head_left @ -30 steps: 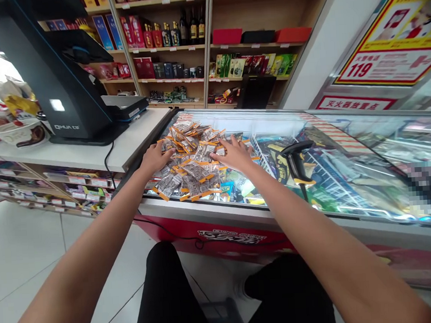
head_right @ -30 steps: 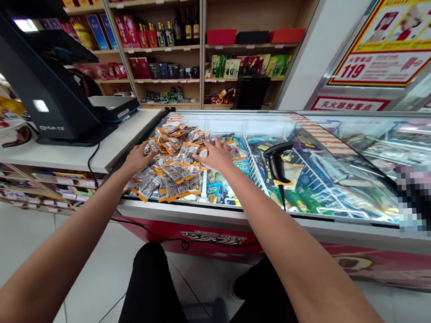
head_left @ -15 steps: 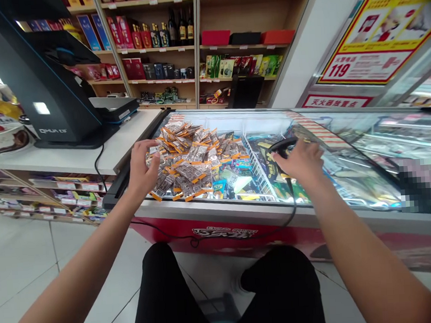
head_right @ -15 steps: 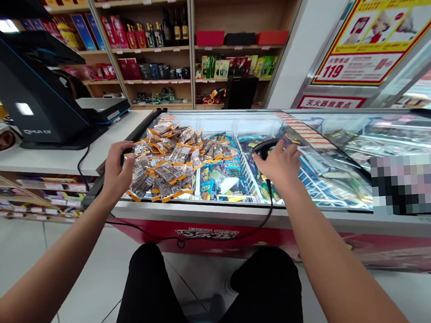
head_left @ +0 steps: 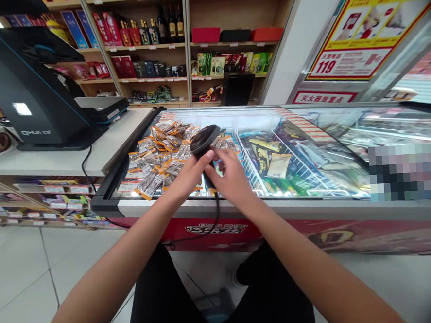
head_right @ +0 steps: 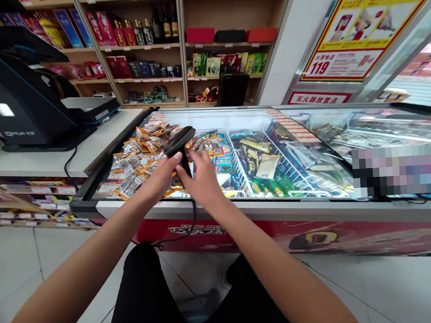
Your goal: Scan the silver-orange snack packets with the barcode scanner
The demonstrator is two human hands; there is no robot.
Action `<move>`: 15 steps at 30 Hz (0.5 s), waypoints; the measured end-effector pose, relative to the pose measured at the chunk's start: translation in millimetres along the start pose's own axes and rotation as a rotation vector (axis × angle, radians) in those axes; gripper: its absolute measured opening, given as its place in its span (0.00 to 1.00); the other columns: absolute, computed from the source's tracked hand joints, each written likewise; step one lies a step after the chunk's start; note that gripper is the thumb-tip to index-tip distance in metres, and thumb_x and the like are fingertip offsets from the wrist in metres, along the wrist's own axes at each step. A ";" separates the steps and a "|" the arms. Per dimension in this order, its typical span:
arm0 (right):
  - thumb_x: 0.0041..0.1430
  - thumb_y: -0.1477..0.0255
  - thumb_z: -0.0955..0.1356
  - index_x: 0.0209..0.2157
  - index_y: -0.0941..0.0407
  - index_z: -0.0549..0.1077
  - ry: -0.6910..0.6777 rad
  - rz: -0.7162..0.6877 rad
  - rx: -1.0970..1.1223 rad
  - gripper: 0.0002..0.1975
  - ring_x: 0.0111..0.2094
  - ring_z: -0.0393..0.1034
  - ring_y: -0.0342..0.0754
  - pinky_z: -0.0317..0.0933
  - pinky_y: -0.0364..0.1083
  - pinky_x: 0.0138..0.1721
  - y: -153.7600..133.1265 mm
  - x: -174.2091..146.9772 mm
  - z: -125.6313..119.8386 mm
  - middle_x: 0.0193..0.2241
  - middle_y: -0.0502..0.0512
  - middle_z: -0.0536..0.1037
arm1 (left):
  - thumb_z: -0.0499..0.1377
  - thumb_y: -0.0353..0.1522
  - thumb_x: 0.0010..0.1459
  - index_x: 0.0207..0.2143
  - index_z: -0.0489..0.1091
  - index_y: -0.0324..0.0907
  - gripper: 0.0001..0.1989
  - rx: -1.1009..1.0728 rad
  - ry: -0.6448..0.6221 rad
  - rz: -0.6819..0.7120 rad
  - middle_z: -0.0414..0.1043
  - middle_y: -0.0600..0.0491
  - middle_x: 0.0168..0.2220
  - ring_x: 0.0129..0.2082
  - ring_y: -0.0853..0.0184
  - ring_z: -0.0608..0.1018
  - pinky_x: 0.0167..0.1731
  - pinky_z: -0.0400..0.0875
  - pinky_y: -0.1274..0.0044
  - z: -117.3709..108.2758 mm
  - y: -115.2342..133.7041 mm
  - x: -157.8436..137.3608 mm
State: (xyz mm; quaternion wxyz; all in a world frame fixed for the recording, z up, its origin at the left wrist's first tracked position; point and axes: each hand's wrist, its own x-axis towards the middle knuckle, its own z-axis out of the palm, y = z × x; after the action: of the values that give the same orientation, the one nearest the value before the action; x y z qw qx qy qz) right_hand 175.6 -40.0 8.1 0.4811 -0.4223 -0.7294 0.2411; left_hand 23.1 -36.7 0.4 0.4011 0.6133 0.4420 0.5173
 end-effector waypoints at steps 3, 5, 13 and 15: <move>0.66 0.62 0.68 0.60 0.55 0.75 -0.159 -0.085 0.113 0.24 0.42 0.76 0.58 0.73 0.58 0.45 -5.8 8.5 7.7 0.43 0.62 0.80 | 0.63 0.48 0.62 0.46 0.72 0.45 0.19 -0.205 0.195 -0.067 0.80 0.50 0.42 0.43 0.62 0.82 0.41 0.78 0.72 1.0 -0.6 5.4; 0.67 0.63 0.67 0.57 0.55 0.77 -0.244 -0.043 0.180 0.21 0.37 0.76 0.55 0.73 0.55 0.42 12.4 28.0 -4.7 0.39 0.58 0.81 | 0.65 0.46 0.60 0.43 0.70 0.45 0.17 -0.326 0.260 -0.131 0.78 0.52 0.38 0.36 0.65 0.81 0.33 0.75 0.76 -6.0 5.7 9.1; 0.59 0.60 0.76 0.37 0.55 0.76 0.014 0.456 -0.316 0.14 0.40 0.77 0.60 0.67 0.53 0.45 145.0 139.6 -62.4 0.35 0.61 0.82 | 0.62 0.44 0.63 0.45 0.74 0.38 0.18 -0.626 -0.093 -0.255 0.77 0.50 0.33 0.30 0.67 0.79 0.33 0.76 0.77 -16.7 25.2 69.1; 0.55 0.59 0.80 0.32 0.54 0.76 -0.089 0.476 -0.291 0.16 0.39 0.76 0.59 0.66 0.51 0.42 157.3 146.5 -59.0 0.29 0.58 0.80 | 0.62 0.44 0.65 0.45 0.74 0.38 0.17 -0.614 -0.168 -0.244 0.78 0.49 0.34 0.32 0.66 0.81 0.35 0.77 0.76 -10.9 20.9 86.4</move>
State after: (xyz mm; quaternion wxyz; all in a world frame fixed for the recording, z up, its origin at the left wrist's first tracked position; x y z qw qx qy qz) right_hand 263.0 163.9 -13.3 0.3129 -0.6354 -0.6571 0.2581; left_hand 21.3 40.4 46.1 0.6610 0.4468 0.3014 0.5220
